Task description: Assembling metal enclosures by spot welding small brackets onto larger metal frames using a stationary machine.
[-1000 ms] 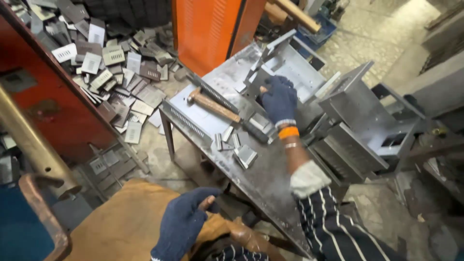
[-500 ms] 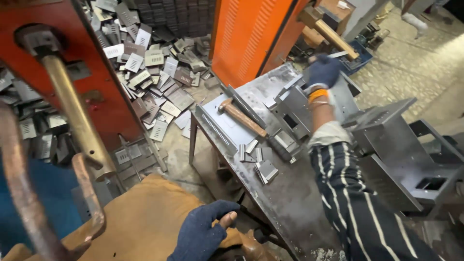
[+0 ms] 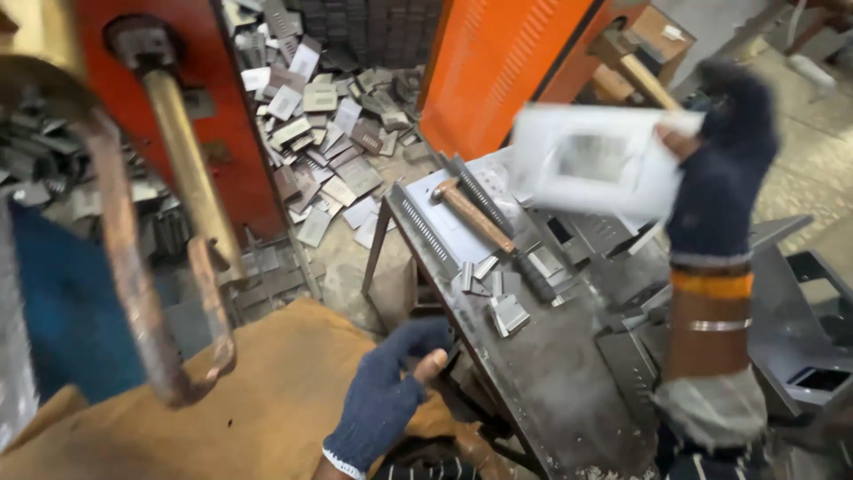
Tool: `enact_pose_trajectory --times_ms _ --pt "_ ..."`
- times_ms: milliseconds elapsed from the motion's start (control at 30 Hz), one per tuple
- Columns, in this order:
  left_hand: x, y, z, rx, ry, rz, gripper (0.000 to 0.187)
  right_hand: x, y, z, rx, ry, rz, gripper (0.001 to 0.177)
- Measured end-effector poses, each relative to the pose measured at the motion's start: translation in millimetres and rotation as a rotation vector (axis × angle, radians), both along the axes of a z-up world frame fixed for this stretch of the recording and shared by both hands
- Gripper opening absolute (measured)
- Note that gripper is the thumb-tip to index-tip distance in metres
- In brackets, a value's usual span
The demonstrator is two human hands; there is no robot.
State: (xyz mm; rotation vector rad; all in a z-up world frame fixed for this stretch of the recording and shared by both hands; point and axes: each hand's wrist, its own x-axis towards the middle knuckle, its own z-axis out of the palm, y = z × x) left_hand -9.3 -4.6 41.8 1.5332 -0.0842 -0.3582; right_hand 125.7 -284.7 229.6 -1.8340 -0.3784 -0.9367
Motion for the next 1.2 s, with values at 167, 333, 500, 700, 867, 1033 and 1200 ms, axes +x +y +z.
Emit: enact_pose_trajectory --times_ms 167,333,500,700,867,1033,1200 --pt "-43.2 20.0 24.1 -0.078 -0.261 0.273 0.055 -43.0 34.5 -86.7 0.026 0.503 0.303 0.023" --pt "-78.1 38.2 -39.8 -0.488 -0.334 0.583 0.064 -82.5 136.1 -135.3 0.298 0.802 0.516 0.022" --pt "-70.8 98.3 -23.7 0.067 -0.588 1.178 0.043 -106.4 221.9 -134.3 0.693 0.92 0.683 0.021" --pt "10.5 158.4 -32.1 -0.114 -0.43 1.263 0.044 -92.1 269.8 -148.3 0.762 0.809 0.579 0.02" --pt "33.3 174.9 -49.6 -0.115 -0.322 1.185 0.036 -99.8 273.7 -148.4 0.717 0.808 0.573 0.03" --pt "36.0 185.3 -70.5 -0.082 -0.434 1.01 0.033 -111.1 264.8 -165.2 0.471 0.635 0.545 0.037" --pt "37.1 173.7 -89.9 0.116 -0.507 0.968 0.03 -104.1 225.7 -210.6 0.711 0.68 0.656 0.037"
